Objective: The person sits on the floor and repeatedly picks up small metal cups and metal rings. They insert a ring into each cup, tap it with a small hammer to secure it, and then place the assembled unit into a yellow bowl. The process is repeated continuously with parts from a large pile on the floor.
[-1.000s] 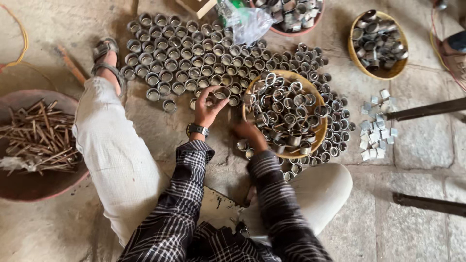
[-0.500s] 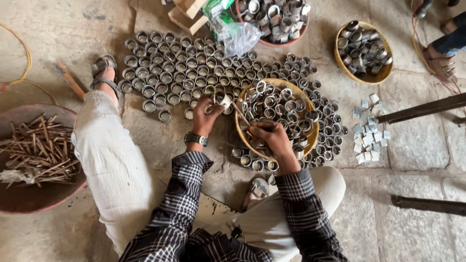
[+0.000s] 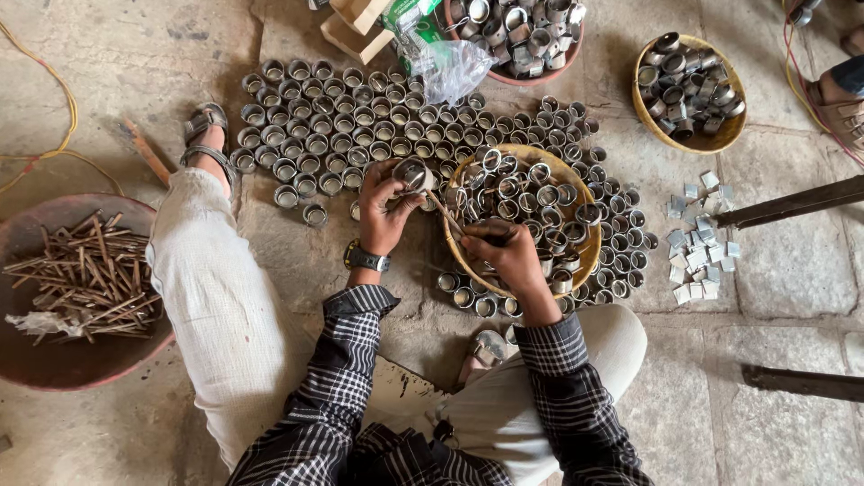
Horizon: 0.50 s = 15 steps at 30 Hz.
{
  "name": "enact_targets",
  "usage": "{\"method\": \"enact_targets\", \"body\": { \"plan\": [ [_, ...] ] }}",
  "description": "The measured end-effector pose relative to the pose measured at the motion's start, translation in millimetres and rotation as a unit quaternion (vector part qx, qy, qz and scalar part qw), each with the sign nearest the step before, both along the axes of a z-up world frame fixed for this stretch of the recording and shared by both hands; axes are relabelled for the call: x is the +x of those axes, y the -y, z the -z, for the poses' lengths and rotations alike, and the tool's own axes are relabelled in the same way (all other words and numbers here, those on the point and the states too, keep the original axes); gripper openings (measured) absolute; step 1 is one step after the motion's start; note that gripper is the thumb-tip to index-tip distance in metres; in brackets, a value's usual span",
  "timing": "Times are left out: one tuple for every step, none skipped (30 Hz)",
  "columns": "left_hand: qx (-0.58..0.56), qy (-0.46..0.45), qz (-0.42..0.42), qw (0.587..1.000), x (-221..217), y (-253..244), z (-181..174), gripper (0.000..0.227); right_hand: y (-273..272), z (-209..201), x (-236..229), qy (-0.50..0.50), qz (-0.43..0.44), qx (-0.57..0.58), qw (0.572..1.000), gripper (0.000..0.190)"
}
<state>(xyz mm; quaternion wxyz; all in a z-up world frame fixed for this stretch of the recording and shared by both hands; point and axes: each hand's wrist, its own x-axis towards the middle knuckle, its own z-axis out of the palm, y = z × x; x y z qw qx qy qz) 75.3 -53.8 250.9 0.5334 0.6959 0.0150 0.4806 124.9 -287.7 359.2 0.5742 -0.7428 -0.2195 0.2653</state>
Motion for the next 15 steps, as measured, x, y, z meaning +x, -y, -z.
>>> {"method": "enact_targets", "body": {
  "plan": [
    [-0.01, 0.005, 0.009, 1.0, 0, 1, 0, 0.033, -1, -1, -1, 0.021, -0.005, -0.003, 1.0, 0.02],
    [-0.019, 0.01, 0.019, 1.0, 0, 1, -1, 0.033, -2, -3, -1, 0.042, -0.01, -0.006, 0.999, 0.02],
    [-0.028, 0.002, 0.018, 0.999, 0, 2, -1, 0.033, -3, -5, -2, 0.063, -0.014, -0.009, 0.998, 0.02],
    [-0.038, -0.006, 0.017, 0.999, 0, 3, -1, 0.032, -3, -7, -3, 0.112, -0.012, -0.03, 0.993, 0.021],
    [-0.047, -0.013, 0.016, 0.999, -1, 4, -1, 0.032, -3, -8, -4, 0.161, -0.01, -0.05, 0.986, 0.021],
    [-0.037, -0.007, 0.011, 0.999, -1, 3, -1, 0.032, -4, -9, -6, 0.209, -0.007, -0.071, 0.975, 0.022],
    [-0.027, 0.0, 0.006, 1.0, 0, 1, 0, 0.033, -6, -9, -7, 0.183, -0.007, -0.063, 0.981, 0.021],
    [-0.017, 0.006, 0.002, 1.0, 1, 0, 1, 0.034, -7, -8, -8, 0.158, -0.005, -0.055, 0.986, 0.021],
    [-0.02, 0.0, 0.011, 1.0, 0, -1, 3, 0.033, -7, -7, -8, 0.132, -0.003, -0.047, 0.99, 0.02],
    [-0.022, -0.005, 0.021, 1.0, -1, -3, 6, 0.032, -8, -6, -7, 0.063, 0.011, -0.035, 0.997, 0.02],
    [-0.025, -0.01, 0.03, 0.999, -2, -4, 9, 0.031, -8, -5, -6, -0.006, 0.026, -0.022, 0.999, 0.021],
    [0.007, -0.018, 0.011, 1.0, 1, -4, 12, 0.033, -9, -4, -5, -0.074, 0.041, -0.009, 0.996, 0.022],
    [0.038, -0.025, -0.007, 0.999, 4, -3, 16, 0.035, -9, -3, -5, -0.041, 0.039, -0.011, 0.998, 0.021],
    [0.07, -0.032, -0.026, 0.997, 6, -2, 19, 0.038, -9, -3, -7, -0.009, 0.036, -0.013, 0.999, 0.021],
    [0.072, -0.031, -0.017, 0.997, 8, 0, 22, 0.039, -10, -3, -9, 0.024, 0.034, -0.016, 0.999, 0.021]
  ]
}}
